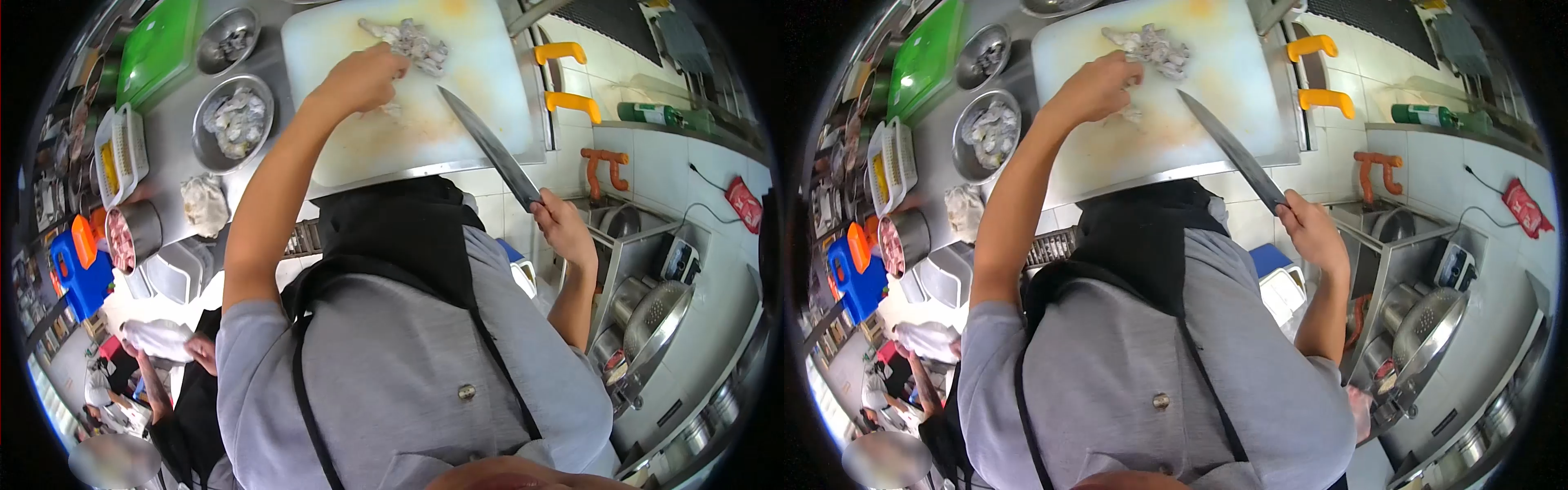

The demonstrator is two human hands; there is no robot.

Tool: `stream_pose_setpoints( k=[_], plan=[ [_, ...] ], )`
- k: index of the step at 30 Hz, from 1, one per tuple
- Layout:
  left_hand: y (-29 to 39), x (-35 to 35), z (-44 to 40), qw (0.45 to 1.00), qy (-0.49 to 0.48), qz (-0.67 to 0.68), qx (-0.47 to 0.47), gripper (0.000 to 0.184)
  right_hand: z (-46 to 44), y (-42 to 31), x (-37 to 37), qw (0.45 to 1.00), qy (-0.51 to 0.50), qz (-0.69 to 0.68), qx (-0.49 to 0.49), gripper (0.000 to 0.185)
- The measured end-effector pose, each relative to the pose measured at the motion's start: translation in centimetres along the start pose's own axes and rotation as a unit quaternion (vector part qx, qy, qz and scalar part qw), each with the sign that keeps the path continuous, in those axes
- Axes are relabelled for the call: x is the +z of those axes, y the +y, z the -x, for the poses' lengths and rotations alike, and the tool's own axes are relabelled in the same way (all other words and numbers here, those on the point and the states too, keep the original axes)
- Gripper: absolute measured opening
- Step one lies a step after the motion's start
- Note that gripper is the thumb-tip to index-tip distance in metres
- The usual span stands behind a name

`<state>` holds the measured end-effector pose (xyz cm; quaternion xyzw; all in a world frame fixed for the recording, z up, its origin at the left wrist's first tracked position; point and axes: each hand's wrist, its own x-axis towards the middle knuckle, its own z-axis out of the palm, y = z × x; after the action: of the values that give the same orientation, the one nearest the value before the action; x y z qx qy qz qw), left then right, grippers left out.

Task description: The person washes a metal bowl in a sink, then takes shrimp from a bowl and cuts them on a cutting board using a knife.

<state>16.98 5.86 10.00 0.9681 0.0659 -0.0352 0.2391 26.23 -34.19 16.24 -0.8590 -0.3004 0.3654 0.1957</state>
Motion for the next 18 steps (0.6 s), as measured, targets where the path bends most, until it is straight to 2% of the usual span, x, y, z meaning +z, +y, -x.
stream_pose_setpoints(
  k=[1,2,4,8,11,13,15,16,18],
  plan=[
    [-0.1,-0.2,-0.1,0.999,-0.041,-0.002,0.012,0.022,0.0,0.3,0.2,1.000,0.002,-0.010,-0.009,0.019],
    [0.0,0.3,0.3,0.999,-0.039,-0.007,0.000,0.022,0.0,0.2,0.3,1.000,-0.004,-0.010,-0.020,0.019],
    [0.2,2.0,1.3,0.996,-0.065,-0.012,0.053,0.026,-0.1,0.0,0.6,0.999,0.005,-0.035,0.013,0.020],
    [0.4,2.2,0.8,0.997,-0.071,-0.016,0.014,0.033,-1.1,0.8,1.3,0.995,-0.004,-0.086,0.053,0.022],
    [-0.5,0.1,-0.5,0.999,-0.038,0.013,0.014,0.036,-1.7,0.4,0.9,0.997,-0.011,-0.072,0.038,0.022],
    [-0.7,-1.3,-0.4,0.977,0.184,0.103,0.035,0.039,-2.2,0.9,0.7,0.998,-0.023,-0.055,0.016,0.022],
    [-2.4,-3.4,0.9,0.936,0.332,0.105,0.055,0.041,-2.6,-0.1,0.5,0.997,-0.018,-0.070,0.027,0.022],
    [-3.8,-4.1,2.5,0.937,0.330,0.104,0.053,0.041,-2.6,-0.4,0.4,0.996,-0.011,-0.082,0.044,0.022],
    [-7.6,-6.0,7.4,0.935,0.331,-0.017,-0.129,0.034,-2.9,-0.2,0.6,0.995,-0.011,-0.092,0.048,0.023]
  ],
)
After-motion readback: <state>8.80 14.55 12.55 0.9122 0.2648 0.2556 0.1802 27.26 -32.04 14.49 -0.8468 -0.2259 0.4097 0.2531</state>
